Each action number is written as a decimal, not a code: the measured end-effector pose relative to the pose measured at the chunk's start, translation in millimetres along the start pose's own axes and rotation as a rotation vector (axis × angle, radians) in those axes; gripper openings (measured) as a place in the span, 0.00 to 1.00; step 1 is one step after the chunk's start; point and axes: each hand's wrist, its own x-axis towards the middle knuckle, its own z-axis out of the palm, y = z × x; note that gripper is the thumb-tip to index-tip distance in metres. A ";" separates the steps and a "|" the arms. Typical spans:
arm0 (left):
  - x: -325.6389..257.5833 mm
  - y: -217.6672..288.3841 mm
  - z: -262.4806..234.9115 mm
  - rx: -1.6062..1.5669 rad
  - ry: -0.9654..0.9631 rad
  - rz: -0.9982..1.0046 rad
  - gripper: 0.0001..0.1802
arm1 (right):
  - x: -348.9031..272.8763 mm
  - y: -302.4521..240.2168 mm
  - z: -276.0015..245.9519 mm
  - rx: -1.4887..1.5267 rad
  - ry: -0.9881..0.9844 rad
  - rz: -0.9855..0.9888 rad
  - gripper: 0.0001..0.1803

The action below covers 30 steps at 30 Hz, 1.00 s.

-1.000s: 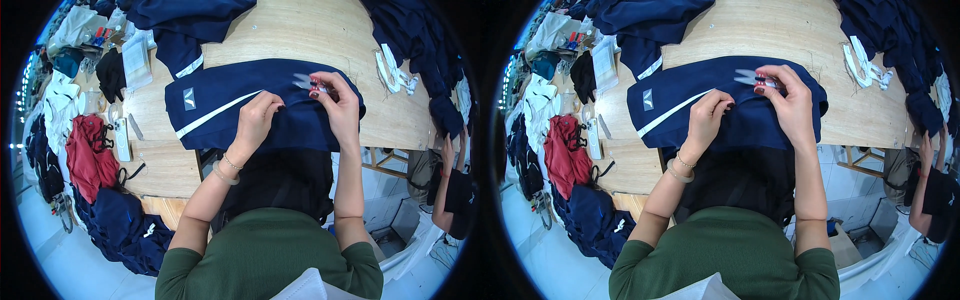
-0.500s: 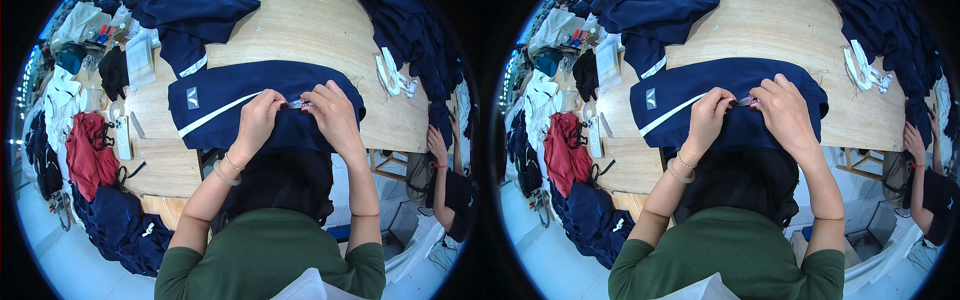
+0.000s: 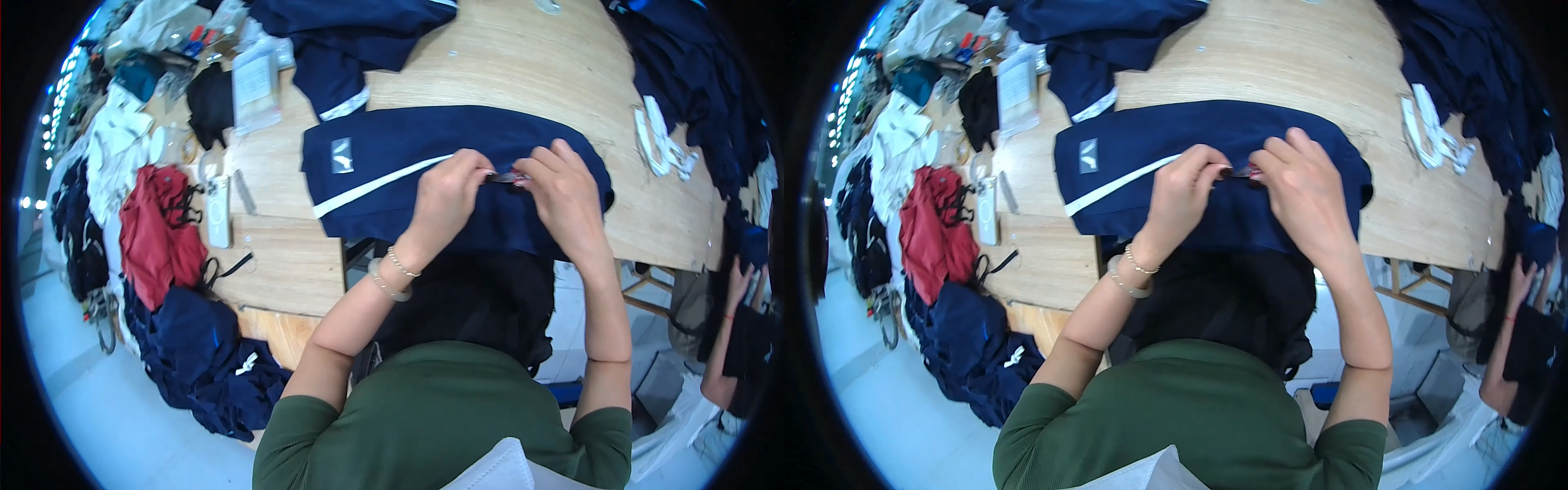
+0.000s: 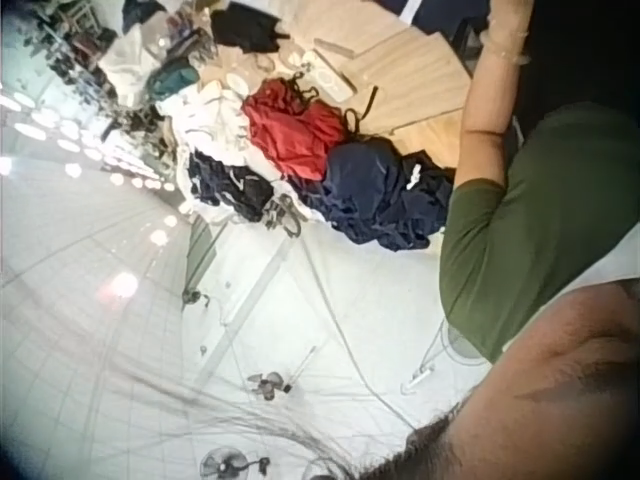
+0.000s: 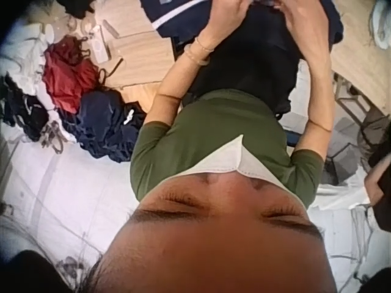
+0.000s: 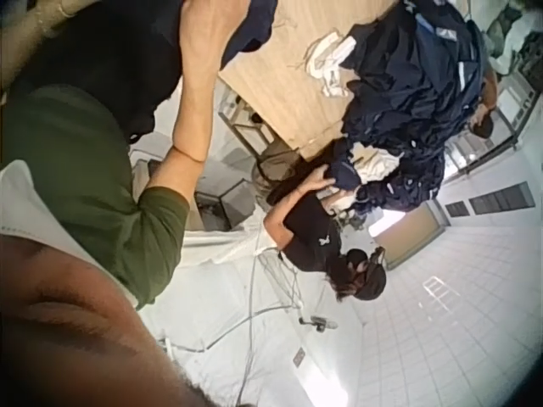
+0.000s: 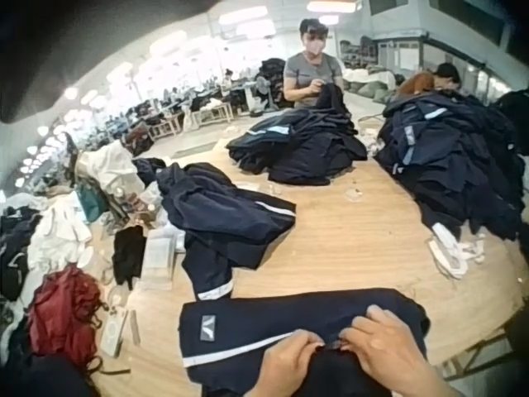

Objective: Trimming loose threads from dark blue garments using small snips in a factory setting.

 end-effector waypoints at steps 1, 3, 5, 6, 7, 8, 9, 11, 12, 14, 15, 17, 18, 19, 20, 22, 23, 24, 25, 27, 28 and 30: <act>0.3 -0.2 -0.3 -0.004 0.007 0.005 0.01 | 0.1 -1.5 -2.9 0.006 -0.038 0.032 0.08; 0.5 0.5 -5.7 -0.035 0.016 -0.034 0.02 | -2.2 -0.8 -6.1 0.052 -0.012 0.073 0.10; -2.2 0.6 -32.7 0.003 0.130 -0.082 0.05 | -4.6 1.4 -9.8 0.155 0.054 0.147 0.12; -5.3 0.5 -50.2 0.014 0.233 -0.122 0.07 | -6.0 2.7 -10.6 0.241 0.079 0.189 0.13; -11.4 -0.9 -73.9 0.046 0.308 -0.222 0.14 | -8.8 2.3 -8.3 0.405 0.100 0.301 0.11; -15.8 -4.0 -95.0 0.012 0.452 -0.295 0.09 | -11.5 1.3 -6.2 0.567 0.142 0.381 0.10; -27.7 -18.9 -121.9 0.131 0.495 -0.367 0.13 | -13.1 0.9 -1.8 0.731 0.181 0.461 0.09; -46.6 -36.1 -161.3 0.082 0.609 -0.431 0.16 | -14.8 5.2 7.6 0.802 0.178 0.500 0.10; -59.4 -44.0 -178.4 0.126 0.521 -0.577 0.15 | -15.7 5.8 11.9 0.859 0.176 0.546 0.10; -78.1 -51.1 -190.0 0.171 0.431 -0.722 0.14 | -14.5 3.4 25.1 0.999 0.186 0.522 0.11; -87.3 -50.7 -191.6 0.144 0.209 -0.745 0.13 | -11.4 -0.2 28.1 1.136 0.199 0.498 0.11; -94.8 -49.6 -190.3 0.112 -0.013 -0.759 0.12 | -4.6 -11.7 29.8 1.132 0.155 0.496 0.08; -94.3 -48.3 -185.8 -0.035 0.090 -0.753 0.10 | -3.3 -12.8 31.6 1.184 0.108 0.512 0.08; -92.2 -46.4 -181.6 -0.181 0.191 -0.743 0.09 | -2.2 -14.1 33.6 1.235 0.061 0.526 0.08; -83.5 -35.8 -180.2 -0.325 0.298 -0.750 0.08 | 0.8 -21.2 37.8 1.322 0.071 0.549 0.09; -64.8 -20.9 -178.0 -0.356 0.346 -0.705 0.07 | 8.7 -32.5 33.2 1.316 0.014 0.537 0.09; -54.4 -12.9 -175.6 -0.382 0.389 -0.665 0.07 | 12.6 -37.6 32.2 1.299 0.012 0.515 0.09; -42.9 -2.4 -170.9 -0.387 0.449 -0.648 0.06 | 16.6 -45.0 28.6 1.294 0.007 0.516 0.07; -35.7 1.1 -168.5 -0.385 0.452 -0.637 0.06 | 21.1 -51.9 23.7 1.290 -0.017 0.540 0.06; -23.0 7.6 -163.7 -0.585 0.395 -0.547 0.06 | 24.5 -48.9 32.9 1.183 0.001 0.349 0.05; -17.5 14.1 -160.4 -0.647 0.348 -0.533 0.06 | 26.8 -50.4 33.0 1.188 0.012 0.324 0.05; -9.0 24.0 -154.3 -0.670 0.304 -0.518 0.06 | 38.1 -68.4 23.6 1.244 0.057 0.289 0.07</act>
